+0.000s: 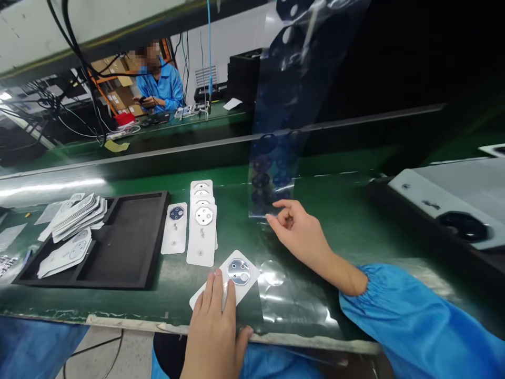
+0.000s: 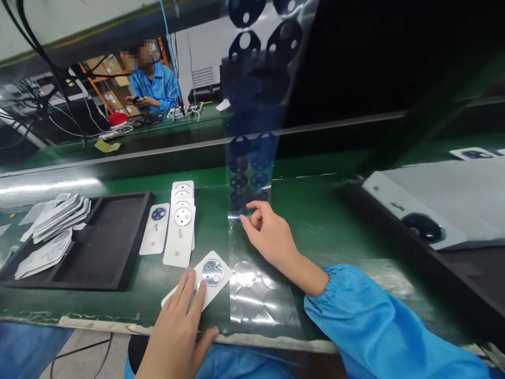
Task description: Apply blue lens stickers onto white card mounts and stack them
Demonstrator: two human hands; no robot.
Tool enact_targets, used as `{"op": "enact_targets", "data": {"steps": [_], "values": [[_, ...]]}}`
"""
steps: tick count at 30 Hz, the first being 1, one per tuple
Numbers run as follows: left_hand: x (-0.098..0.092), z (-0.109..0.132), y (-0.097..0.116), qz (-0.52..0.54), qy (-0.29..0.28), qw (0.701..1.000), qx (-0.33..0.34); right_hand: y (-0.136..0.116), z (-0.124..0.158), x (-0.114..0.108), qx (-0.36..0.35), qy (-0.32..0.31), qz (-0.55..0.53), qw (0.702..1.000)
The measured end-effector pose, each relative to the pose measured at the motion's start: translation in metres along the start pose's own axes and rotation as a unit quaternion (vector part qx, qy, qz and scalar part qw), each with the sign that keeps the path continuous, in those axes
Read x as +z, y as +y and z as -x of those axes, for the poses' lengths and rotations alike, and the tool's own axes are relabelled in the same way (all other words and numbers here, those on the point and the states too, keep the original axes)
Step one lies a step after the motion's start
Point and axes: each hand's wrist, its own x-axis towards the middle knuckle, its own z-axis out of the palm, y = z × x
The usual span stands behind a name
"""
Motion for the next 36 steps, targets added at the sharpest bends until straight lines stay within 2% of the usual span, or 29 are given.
{"op": "enact_targets", "data": {"steps": [3,6,10,13,15,17,19,21,23,25,28,32,34,36], "values": [[0.003,0.014,-0.005,-0.013,-0.004,1.0,0.02,0.018,-0.011,0.003,-0.093,-0.055,0.037,0.993],[0.007,0.034,-0.005,-0.041,0.005,0.999,-0.003,0.029,-0.013,0.012,-0.19,-0.13,0.147,0.962],[0.012,0.063,-0.007,-0.023,0.081,0.996,-0.013,0.039,-0.009,0.022,-0.219,-0.164,0.233,0.933],[0.002,0.072,-0.02,0.046,0.14,0.989,-0.02,0.044,-0.008,0.025,-0.206,-0.179,0.26,0.926],[-0.013,0.062,-0.035,0.053,0.183,0.98,-0.062,0.046,-0.009,0.027,-0.193,-0.193,0.271,0.923],[-0.028,0.036,-0.054,0.012,0.197,0.971,-0.137,0.047,-0.01,0.03,-0.179,-0.205,0.278,0.921],[-0.038,-0.002,-0.072,-0.055,0.141,0.963,-0.223,0.048,-0.01,0.031,-0.164,-0.211,0.278,0.922],[-0.042,-0.042,-0.089,-0.09,0.023,0.958,-0.273,0.049,-0.01,0.031,-0.151,-0.204,0.266,0.93],[-0.041,-0.074,-0.101,-0.096,-0.007,0.956,-0.278,0.049,-0.01,0.029,-0.148,-0.182,0.243,0.941],[-0.038,-0.095,-0.108,-0.098,-0.006,0.957,-0.274,0.048,-0.009,0.026,-0.154,-0.151,0.222,0.951],[-0.033,-0.105,-0.114,-0.094,0.0,0.96,-0.263,0.044,-0.01,0.022,-0.164,-0.11,0.203,0.959],[-0.03,-0.107,-0.12,-0.079,0.027,0.965,-0.248,0.035,-0.012,0.017,-0.13,-0.087,0.195,0.968],[-0.029,-0.108,-0.115,-0.082,0.056,0.963,-0.253,0.032,-0.012,0.015,-0.106,-0.083,0.197,0.971],[-0.029,-0.11,-0.099,-0.075,0.109,0.966,-0.224,0.03,-0.012,0.014,-0.088,-0.078,0.193,0.974]]}}
